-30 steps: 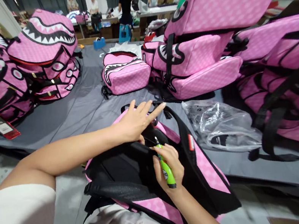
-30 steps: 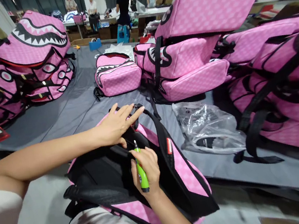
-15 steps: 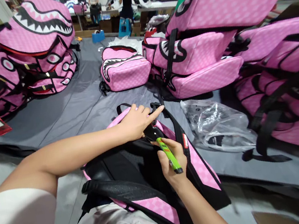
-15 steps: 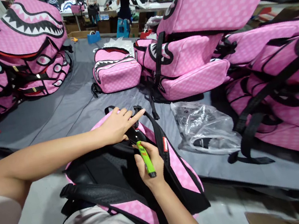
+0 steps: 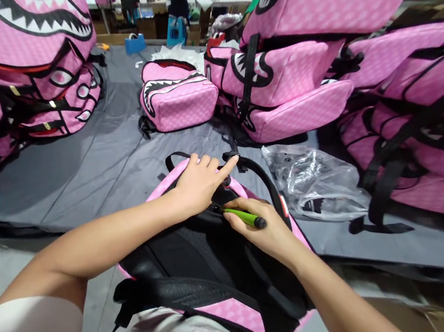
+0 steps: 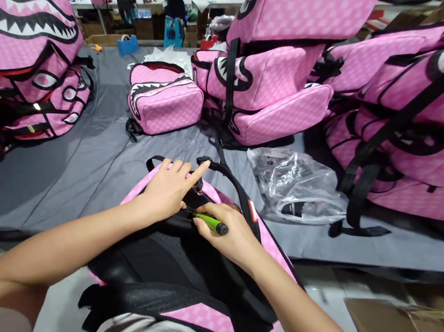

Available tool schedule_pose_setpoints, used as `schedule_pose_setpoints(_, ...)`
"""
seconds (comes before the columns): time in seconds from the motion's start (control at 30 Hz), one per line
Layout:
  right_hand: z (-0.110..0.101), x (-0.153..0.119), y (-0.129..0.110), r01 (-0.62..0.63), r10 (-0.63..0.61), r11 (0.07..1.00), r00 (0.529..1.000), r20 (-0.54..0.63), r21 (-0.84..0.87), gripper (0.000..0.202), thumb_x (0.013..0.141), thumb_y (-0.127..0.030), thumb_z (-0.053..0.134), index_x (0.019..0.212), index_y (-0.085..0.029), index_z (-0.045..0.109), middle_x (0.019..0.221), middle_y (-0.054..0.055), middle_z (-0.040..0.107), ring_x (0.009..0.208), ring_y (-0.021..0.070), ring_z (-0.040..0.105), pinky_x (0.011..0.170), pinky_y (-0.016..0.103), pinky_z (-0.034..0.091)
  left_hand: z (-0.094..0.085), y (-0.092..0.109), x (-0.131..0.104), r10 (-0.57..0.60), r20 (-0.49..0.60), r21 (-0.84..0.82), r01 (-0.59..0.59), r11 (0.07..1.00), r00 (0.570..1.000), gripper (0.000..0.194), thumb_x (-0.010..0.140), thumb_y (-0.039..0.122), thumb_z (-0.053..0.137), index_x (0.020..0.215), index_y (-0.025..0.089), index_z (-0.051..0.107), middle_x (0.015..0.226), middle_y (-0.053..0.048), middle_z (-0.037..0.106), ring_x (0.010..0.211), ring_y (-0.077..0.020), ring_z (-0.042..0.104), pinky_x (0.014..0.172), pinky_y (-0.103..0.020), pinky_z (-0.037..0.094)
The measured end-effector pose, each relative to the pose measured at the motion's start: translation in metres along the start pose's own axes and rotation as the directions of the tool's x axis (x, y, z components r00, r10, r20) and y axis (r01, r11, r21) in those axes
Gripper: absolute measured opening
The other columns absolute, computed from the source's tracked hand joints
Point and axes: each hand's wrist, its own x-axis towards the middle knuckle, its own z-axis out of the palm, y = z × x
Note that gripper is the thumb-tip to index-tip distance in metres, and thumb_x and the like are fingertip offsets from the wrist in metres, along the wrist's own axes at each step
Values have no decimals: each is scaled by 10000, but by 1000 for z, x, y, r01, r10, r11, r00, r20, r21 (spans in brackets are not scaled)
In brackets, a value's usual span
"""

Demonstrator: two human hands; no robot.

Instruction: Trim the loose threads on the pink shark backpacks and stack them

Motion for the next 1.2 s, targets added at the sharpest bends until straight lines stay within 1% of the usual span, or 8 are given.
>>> schedule_pose_setpoints(0.13, -8, -1, 2, -16, 14, 997, 1000, -27, -76, 141, 817, -323, 684, 932, -241, 672, 890, 38, 734, 834, 231, 678, 773, 372, 528, 1, 3, 0, -21, -16, 12, 21, 1000, 1000, 878, 845, 312, 679, 1567, 171, 199, 1240, -146, 601, 1098, -308, 536, 961, -445, 371)
schedule_pose_setpoints(0.3, -8, -9, 5, 16, -19, 999, 998, -68, -42, 154, 829, -345, 711, 939, -242, 679, 885, 29, 728, 829, 220, 672, 784, 375, 528, 3, 4, 0, -31, -21, 6, 31, 1000, 999, 884, 847, 353, 681, 1568, 177, 201, 1238, -141, 598, 1082, -307, 533, 958, -452, 369)
schedule_pose_setpoints(0.47, -7, -7, 5, 67, -67, 998, 998, -5, -3, 206, 842, -293, 701, 1043, -249, 718, 953, 42, 757, 883, 228, 692, 799, 386, 546, 5, 4, 1, -36, -32, 16, 36, 999, 999, 874, 850, 341, 677, 1568, 171, 208, 1209, -144, 601, 1080, -312, 528, 961, -455, 368)
schedule_pose_setpoints(0.6, -8, -3, 2, 125, -126, 990, 992, -14, -63, 184, 851, -234, 669, 1028, -250, 716, 954, 41, 759, 872, 226, 697, 810, 401, 541, 6, 4, 2, -39, -34, 26, 40, 999, 999, 865, 853, 336, 669, 1569, 168, 214, 1197, -147, 599, 1071, -316, 531, 960, -461, 373)
schedule_pose_setpoints(0.7, -13, 0, 0, 169, -164, 980, 985, 60, -101, 185, 859, -206, 646, 1025, -249, 714, 984, 40, 766, 895, 227, 707, 834, 408, 539, 6, 5, 2, -39, -26, 36, 40, 999, 999, 853, 869, 334, 646, 1572, 159, 197, 1202, -148, 591, 1072, -317, 529, 960, -467, 378)
schedule_pose_setpoints(0.77, -16, 1, -2, 189, -177, 975, 978, 108, -118, 189, 865, -188, 630, 1026, -241, 714, 997, 45, 767, 904, 224, 710, 845, 404, 543, 5, 5, 2, -43, -12, 45, 44, 998, 999, 846, 877, 327, 635, 1575, 163, 186, 1201, -141, 589, 1078, -315, 526, 965, -466, 377)
schedule_pose_setpoints(1.1, -18, 8, -8, 241, -221, 961, 965, 144, -139, 204, 866, -129, 633, 1031, -221, 708, 1042, 58, 765, 945, 225, 714, 871, 401, 545, 1, 7, 3, -63, 35, 65, 61, 996, 997, 790, 910, 313, 583, 1576, 175, 183, 1220, -133, 584, 1092, -296, 522, 974, -451, 374)
schedule_pose_setpoints(1.2, -21, 10, -9, 236, -204, 959, 959, 197, -156, 230, 856, -99, 629, 1037, -217, 708, 1043, 54, 764, 939, 218, 714, 867, 393, 550, 1, 6, 4, -65, 42, 64, 63, 996, 997, 803, 905, 320, 589, 1578, 183, 173, 1227, -129, 584, 1101, -294, 518, 987, -453, 369)
